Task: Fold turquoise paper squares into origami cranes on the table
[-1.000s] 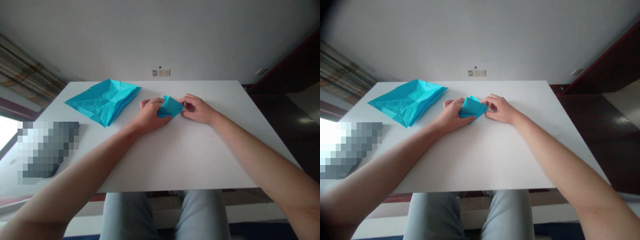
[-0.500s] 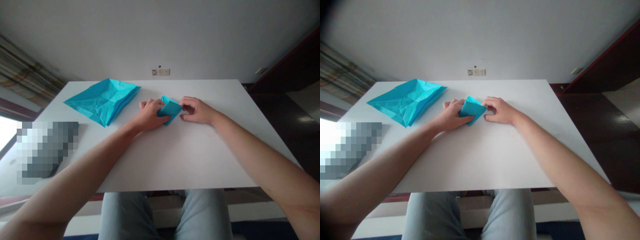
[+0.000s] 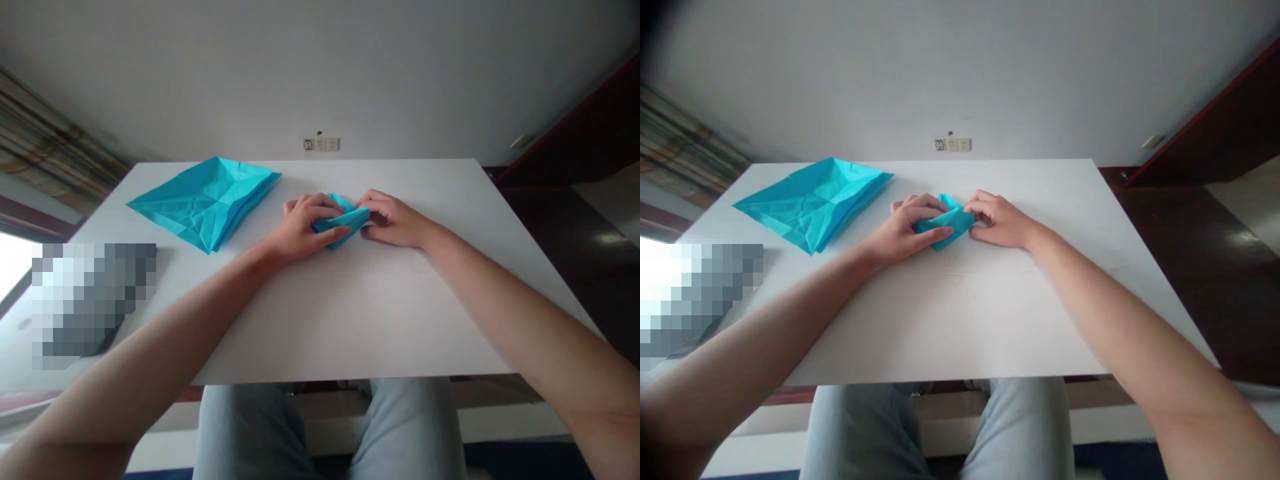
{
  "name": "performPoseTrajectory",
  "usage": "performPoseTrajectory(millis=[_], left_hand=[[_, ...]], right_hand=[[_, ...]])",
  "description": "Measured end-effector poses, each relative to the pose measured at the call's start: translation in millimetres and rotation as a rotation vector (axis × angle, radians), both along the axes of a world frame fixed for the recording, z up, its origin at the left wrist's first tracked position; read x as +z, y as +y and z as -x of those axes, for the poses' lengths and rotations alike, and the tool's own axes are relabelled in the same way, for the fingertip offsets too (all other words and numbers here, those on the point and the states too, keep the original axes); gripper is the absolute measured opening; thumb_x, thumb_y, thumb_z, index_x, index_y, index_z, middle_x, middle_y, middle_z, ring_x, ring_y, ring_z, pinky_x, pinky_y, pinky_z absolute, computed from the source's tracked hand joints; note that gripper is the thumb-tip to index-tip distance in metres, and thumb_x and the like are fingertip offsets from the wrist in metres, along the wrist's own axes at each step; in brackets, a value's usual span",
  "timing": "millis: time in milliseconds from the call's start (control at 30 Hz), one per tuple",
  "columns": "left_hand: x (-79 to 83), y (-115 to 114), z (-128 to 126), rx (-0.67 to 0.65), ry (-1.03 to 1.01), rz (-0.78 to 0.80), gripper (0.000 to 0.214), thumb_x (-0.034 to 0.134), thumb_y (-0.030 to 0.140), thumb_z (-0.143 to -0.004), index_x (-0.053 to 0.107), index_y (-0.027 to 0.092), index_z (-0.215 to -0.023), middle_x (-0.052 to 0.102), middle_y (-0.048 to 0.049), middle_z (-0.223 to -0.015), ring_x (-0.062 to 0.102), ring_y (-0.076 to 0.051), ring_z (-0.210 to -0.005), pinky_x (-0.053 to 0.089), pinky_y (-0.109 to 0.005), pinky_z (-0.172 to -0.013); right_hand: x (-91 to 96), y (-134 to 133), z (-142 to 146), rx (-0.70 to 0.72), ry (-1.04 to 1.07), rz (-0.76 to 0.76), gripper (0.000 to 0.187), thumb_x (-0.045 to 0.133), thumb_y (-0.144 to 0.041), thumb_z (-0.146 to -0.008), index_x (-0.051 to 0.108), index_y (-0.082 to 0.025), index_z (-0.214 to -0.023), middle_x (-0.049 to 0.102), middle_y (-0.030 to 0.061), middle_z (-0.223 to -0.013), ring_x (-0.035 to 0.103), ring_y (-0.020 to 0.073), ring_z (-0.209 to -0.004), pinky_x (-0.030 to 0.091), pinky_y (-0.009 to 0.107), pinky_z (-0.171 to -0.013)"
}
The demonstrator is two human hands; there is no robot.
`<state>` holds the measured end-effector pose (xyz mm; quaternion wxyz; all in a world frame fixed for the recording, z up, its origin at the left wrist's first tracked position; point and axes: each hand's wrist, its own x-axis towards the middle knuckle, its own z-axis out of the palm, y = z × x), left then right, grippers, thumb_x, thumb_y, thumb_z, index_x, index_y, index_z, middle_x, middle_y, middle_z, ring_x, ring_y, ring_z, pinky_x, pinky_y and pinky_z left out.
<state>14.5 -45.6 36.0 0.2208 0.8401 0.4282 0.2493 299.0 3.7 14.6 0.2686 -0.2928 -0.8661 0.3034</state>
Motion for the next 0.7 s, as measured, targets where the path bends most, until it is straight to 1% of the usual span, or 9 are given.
performPoseTrajectory(millis=[33,133,200,267,367,433,500,567,700], left_hand=[[0.3,0,0,-0.030,-0.023,-0.005,0.042,0.066,0.063,-0.108,0.087,0.027,-0.115,0.078,-0.0078,-0.140,0.067,-0.032,-0.137,0.037,-0.053,-0.130],[0.1,2,0,-0.129,-0.056,-0.015,0.048,0.058,0.063,-0.113,0.085,0.024,-0.104,0.082,-0.0074,-0.112,0.074,-0.025,-0.110,0.048,-0.044,-0.116],[0.0,3,0,-0.162,-0.052,-0.016,0.048,0.056,0.063,-0.113,0.085,0.025,-0.104,0.083,-0.0073,-0.104,0.075,-0.024,-0.103,0.052,-0.041,-0.108],[0.5,2,1,-0.192,-0.048,-0.024,0.042,0.060,0.059,-0.111,0.087,0.027,-0.114,0.086,-0.0084,-0.114,0.077,-0.026,-0.111,0.051,-0.042,-0.112],[2.6,-1,2,-0.267,-0.020,-0.020,0.037,0.065,0.049,-0.105,0.088,0.030,-0.128,0.084,-0.0090,-0.137,0.076,-0.031,-0.132,0.043,-0.050,-0.128],[4.1,-1,2,-0.293,0.006,-0.001,0.040,0.065,0.045,-0.102,0.088,0.032,-0.131,0.082,-0.0086,-0.145,0.073,-0.035,-0.141,0.036,-0.054,-0.136],[5.0,0,3,-0.306,0.002,0.017,0.042,0.064,0.045,-0.101,0.088,0.032,-0.133,0.081,-0.0088,-0.149,0.071,-0.036,-0.145,0.032,-0.057,-0.140],[5.3,1,4,-0.353,-0.034,0.023,0.044,0.064,0.047,-0.100,0.088,0.031,-0.134,0.080,-0.0100,-0.151,0.071,-0.037,-0.145,0.037,-0.056,-0.139],[4.5,5,7,-0.416,-0.082,0.001,0.047,0.072,0.048,-0.094,0.088,0.028,-0.134,0.076,-0.0159,-0.151,0.074,-0.035,-0.135,0.058,-0.048,-0.121]], right_hand=[[-0.2,0,0,-0.003,-0.001,-0.002,0.016,0.081,-0.023,-0.084,0.077,-0.029,-0.099,0.067,0.0045,-0.109,0.065,0.0244,-0.092,0.052,0.040,-0.080],[-0.8,0,0,-0.009,0.004,-0.012,0.020,0.083,-0.024,-0.085,0.078,-0.029,-0.104,0.067,0.0046,-0.108,0.065,0.0250,-0.093,0.052,0.039,-0.080],[-1.2,0,0,-0.012,0.013,-0.025,0.020,0.085,-0.029,-0.087,0.079,-0.030,-0.106,0.068,0.0050,-0.107,0.065,0.0264,-0.096,0.054,0.040,-0.081],[-2.6,1,0,-0.020,0.032,-0.033,0.022,0.087,-0.036,-0.090,0.079,-0.031,-0.110,0.069,0.0055,-0.109,0.066,0.0261,-0.096,0.055,0.040,-0.084],[-7.9,3,0,-0.062,0.082,0.009,0.037,0.087,-0.047,-0.095,0.076,-0.033,-0.128,0.072,0.0048,-0.117,0.066,0.0224,-0.092,0.058,0.039,-0.087],[-12.9,5,0,-0.099,0.126,0.060,0.052,0.086,-0.052,-0.096,0.069,-0.035,-0.142,0.074,0.0034,-0.119,0.066,0.0198,-0.087,0.058,0.037,-0.086],[-16.8,6,-1,-0.123,0.156,0.089,0.059,0.086,-0.056,-0.096,0.064,-0.035,-0.147,0.075,0.0025,-0.118,0.065,0.0186,-0.084,0.059,0.036,-0.084],[-18.0,7,-1,-0.127,0.154,0.091,0.057,0.085,-0.057,-0.097,0.065,-0.035,-0.145,0.076,0.0029,-0.117,0.066,0.0189,-0.085,0.059,0.036,-0.084],[-12.3,4,0,-0.121,0.119,0.073,0.046,0.081,-0.060,-0.100,0.072,-0.031,-0.135,0.078,0.0058,-0.120,0.068,0.0213,-0.089,0.059,0.038,-0.083]])
